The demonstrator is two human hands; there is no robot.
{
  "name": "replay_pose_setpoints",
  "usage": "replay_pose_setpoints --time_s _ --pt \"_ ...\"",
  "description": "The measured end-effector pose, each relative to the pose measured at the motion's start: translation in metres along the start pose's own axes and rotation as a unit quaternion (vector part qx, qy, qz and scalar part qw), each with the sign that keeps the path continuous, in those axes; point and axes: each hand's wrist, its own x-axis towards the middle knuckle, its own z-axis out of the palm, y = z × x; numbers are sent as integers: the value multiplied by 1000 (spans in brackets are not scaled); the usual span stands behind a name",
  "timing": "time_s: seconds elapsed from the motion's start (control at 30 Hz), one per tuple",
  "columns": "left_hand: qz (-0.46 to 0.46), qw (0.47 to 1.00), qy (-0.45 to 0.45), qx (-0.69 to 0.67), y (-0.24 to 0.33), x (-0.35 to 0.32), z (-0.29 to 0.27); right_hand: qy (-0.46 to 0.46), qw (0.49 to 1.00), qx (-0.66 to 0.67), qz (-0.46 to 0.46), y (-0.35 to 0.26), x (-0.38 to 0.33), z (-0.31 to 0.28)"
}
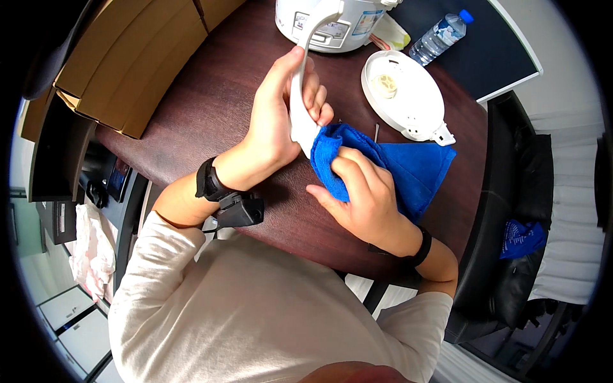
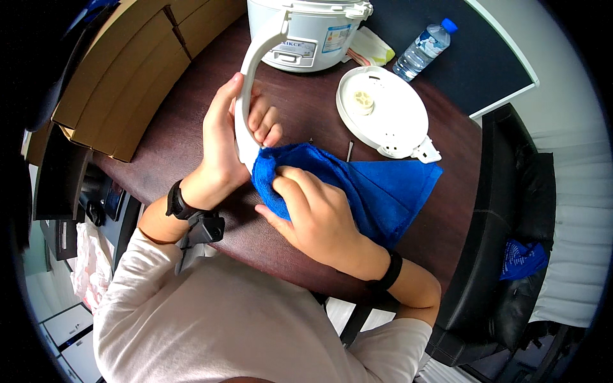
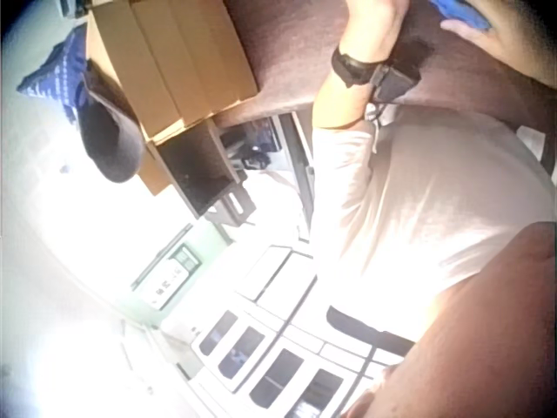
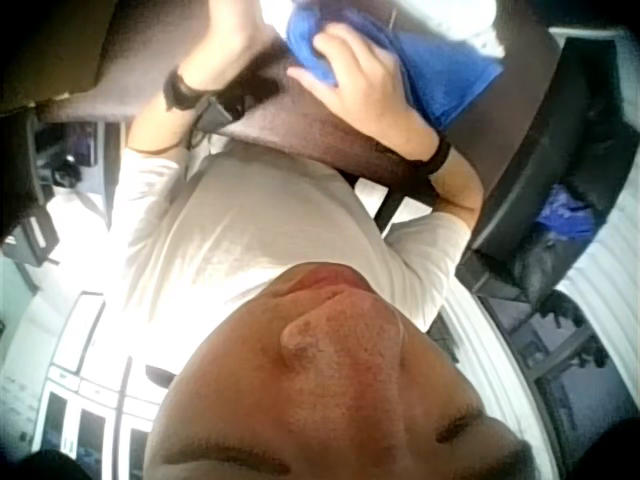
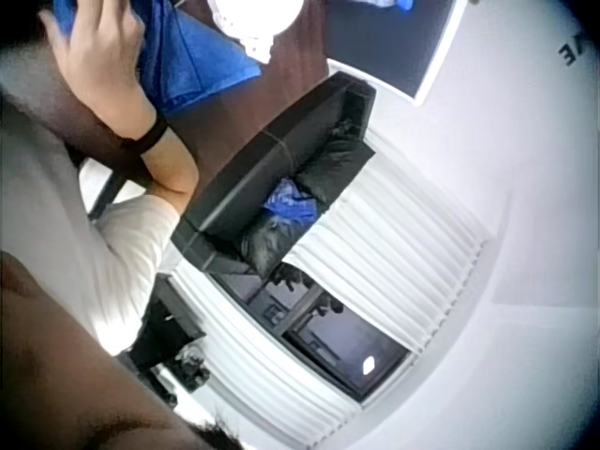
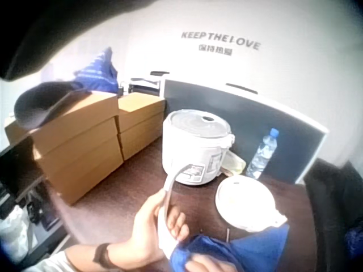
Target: The person cleans a white plastic rice cooker lid and its handle using a blue cloth. They wipe the interior and exterior surfaces, then reattach the handle to the lid.
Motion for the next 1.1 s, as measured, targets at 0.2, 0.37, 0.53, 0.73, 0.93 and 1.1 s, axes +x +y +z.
replay_pose_setpoints --time_s 0.2,0.37,0.53,0.73,0.93,1.1 --pt "-44 999 29 -12 -2 -3 -3 -58 998 23 8 7 -7 -5" --pt "10 997 47 -60 13 3 -9 -57 994 73 64 18 -4 -31" --pt "66 995 46 -64 16 6 -13 21 943 148 297 13 -2 -34" --pt "48 992 94 -66 4 4 -5 -11 920 328 214 20 -8 -12" --pt "35 991 111 -73 2 0 -1 2 968 225 110 18 4 -5" --pt "25 991 109 -77 -3 -2 0 61 940 254 217 14 -1 1"
